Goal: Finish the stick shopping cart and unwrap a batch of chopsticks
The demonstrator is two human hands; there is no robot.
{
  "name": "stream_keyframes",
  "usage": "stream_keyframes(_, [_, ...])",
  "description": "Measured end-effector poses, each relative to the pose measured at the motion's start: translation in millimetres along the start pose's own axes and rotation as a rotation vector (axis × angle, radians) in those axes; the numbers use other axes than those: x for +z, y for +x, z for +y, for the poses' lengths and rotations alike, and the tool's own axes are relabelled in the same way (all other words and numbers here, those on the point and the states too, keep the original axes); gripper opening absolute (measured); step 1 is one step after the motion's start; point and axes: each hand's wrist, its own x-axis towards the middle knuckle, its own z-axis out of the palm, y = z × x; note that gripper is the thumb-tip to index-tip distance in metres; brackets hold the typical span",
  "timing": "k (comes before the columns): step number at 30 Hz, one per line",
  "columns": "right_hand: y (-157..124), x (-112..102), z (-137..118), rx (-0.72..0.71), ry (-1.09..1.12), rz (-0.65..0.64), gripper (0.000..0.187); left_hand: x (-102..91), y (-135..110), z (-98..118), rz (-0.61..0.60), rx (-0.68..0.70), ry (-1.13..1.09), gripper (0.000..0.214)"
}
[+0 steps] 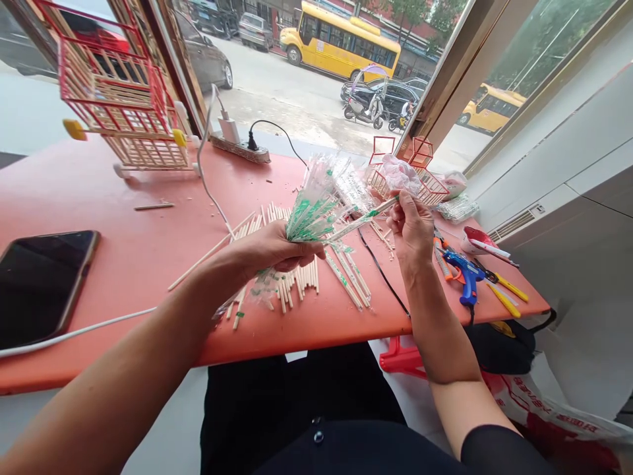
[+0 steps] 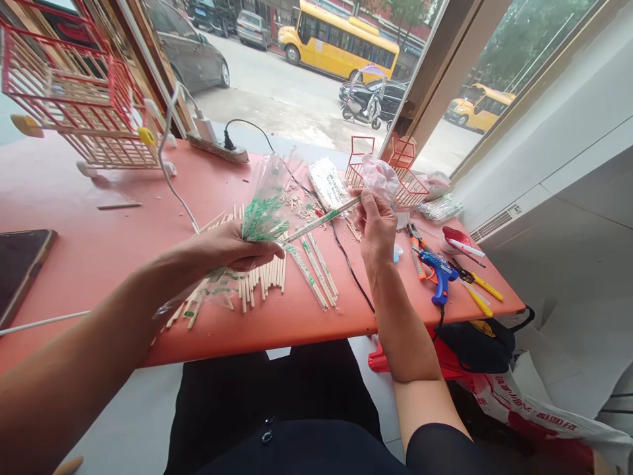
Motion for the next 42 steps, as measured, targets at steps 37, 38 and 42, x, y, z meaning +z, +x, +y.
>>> stream_keyframes(37, [-10.6, 13.8, 8.2, 0.048, -0.169, -0.066, 0.077, -11.2, 7.0, -13.5, 0.305, 0.179, 0.001, 0.026])
stream_keyframes(38, [-11.0, 14.0, 6.8, 0.038, -0.189, -0.052, 0.075, -11.0, 7.1, -13.8, 0.306, 0.185, 0.009, 0.027])
stream_keyframes(42, [-8.2, 10.3, 4.1, -0.006, -0.194, 0.04, 0.063, -5.3, 6.0, -9.1, 0.248, 0.18, 0.011, 0.032])
